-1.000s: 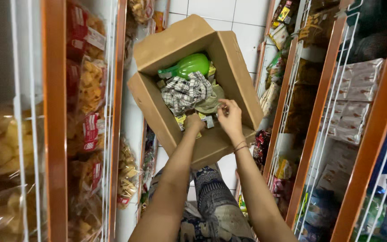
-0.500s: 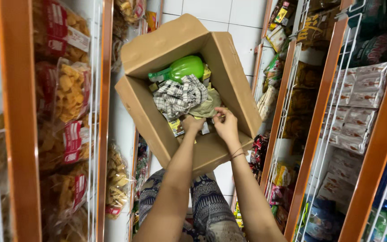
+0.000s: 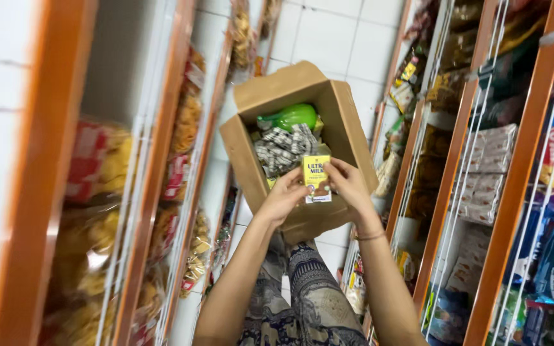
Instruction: The person takes milk and yogurt cartons from a cardboard box, wipes each carton with a cloth, and places them onto a metal store shelf.
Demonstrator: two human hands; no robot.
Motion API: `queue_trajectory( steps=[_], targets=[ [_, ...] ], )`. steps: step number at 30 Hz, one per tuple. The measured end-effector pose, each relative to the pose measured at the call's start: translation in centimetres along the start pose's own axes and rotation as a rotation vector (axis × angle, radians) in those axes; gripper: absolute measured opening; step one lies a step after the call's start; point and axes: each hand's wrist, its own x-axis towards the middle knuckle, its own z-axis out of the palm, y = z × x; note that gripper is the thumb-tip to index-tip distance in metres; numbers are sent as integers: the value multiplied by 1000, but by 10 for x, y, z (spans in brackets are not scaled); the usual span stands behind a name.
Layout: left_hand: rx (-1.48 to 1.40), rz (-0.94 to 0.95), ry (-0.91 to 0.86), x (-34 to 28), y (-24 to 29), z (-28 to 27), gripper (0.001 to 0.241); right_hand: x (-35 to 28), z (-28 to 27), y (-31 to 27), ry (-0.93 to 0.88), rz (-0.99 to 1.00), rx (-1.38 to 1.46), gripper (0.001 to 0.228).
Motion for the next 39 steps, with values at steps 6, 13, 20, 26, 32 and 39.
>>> queue_trajectory(
  steps=[6,13,20,26,32,39],
  targets=[
    [179,379,-3,-117,129,41,68,-110,36,-144,-354,-256,35,43],
    [658,784,347,-277,233,62,66,-206,130,-245,-444,-534,17,43],
    [912,1073,743,-438,301,76,60,-284,231,-309,-717,-811,210,42],
    [1487,1306,1435,-537,322,77,42,-329,297,-362,-917,-992,274,46],
    [1913,1022,2037,-582,345,56,35,-354,351,-407,-937,-1155,277,41],
    [1811,825,2204,-602,358,58,42,-368,384,-436,-1122,-1190,242,30]
  ],
)
